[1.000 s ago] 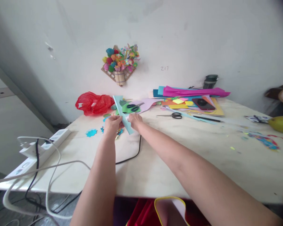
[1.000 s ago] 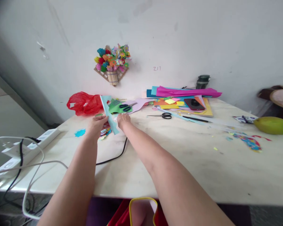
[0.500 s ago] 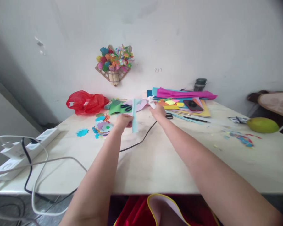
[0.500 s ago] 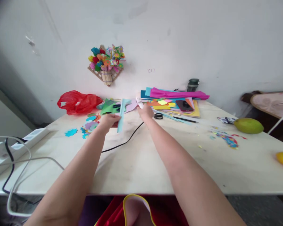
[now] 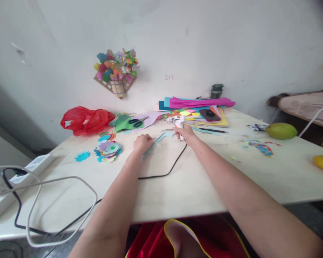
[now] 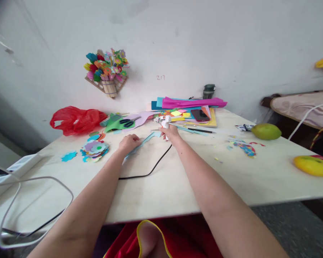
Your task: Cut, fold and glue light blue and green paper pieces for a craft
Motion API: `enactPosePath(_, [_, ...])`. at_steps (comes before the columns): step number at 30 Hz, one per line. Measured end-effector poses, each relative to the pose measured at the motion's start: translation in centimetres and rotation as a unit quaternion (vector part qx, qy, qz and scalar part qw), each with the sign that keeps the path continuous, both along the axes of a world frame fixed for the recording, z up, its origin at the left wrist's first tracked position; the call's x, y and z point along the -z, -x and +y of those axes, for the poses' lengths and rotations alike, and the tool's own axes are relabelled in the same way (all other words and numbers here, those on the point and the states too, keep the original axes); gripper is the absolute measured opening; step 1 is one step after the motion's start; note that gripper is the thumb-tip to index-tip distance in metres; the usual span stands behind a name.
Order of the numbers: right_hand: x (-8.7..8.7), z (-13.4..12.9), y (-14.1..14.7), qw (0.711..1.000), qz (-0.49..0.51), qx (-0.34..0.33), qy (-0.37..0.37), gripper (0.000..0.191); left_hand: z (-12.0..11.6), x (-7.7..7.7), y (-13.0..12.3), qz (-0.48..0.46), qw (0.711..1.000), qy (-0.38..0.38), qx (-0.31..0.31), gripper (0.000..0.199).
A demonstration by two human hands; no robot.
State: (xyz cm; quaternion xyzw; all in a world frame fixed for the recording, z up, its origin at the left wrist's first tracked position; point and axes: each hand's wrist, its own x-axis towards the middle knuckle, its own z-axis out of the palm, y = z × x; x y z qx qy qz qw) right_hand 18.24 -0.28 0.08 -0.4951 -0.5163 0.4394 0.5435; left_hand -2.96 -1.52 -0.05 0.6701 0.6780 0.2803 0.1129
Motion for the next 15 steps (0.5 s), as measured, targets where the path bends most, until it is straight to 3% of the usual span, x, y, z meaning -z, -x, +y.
enactPosePath(3, [-0.24, -0.22, -0.19, 0.999, -0.010, -0.005, 0.031, 0.018, -0.26, 0.59, -0.43, 0.024, 0.999, -0.023, 0.009, 0.016])
enactPosePath(8, [-0.21, -0.44, -0.49, 0.996, -0.041, -0.040, 0.065, 0.019, -0.58, 0.76, -0.83, 0.157, 0.986, -0.060, 0.020, 0.021])
enactPosePath(15, [-0.46, -0.49, -0.74, 0.989, -0.094, -0.064, 0.093, 0.029, -0.22, 1.09, -0.58, 0.164, 0.985, -0.051, 0.006, 0.022])
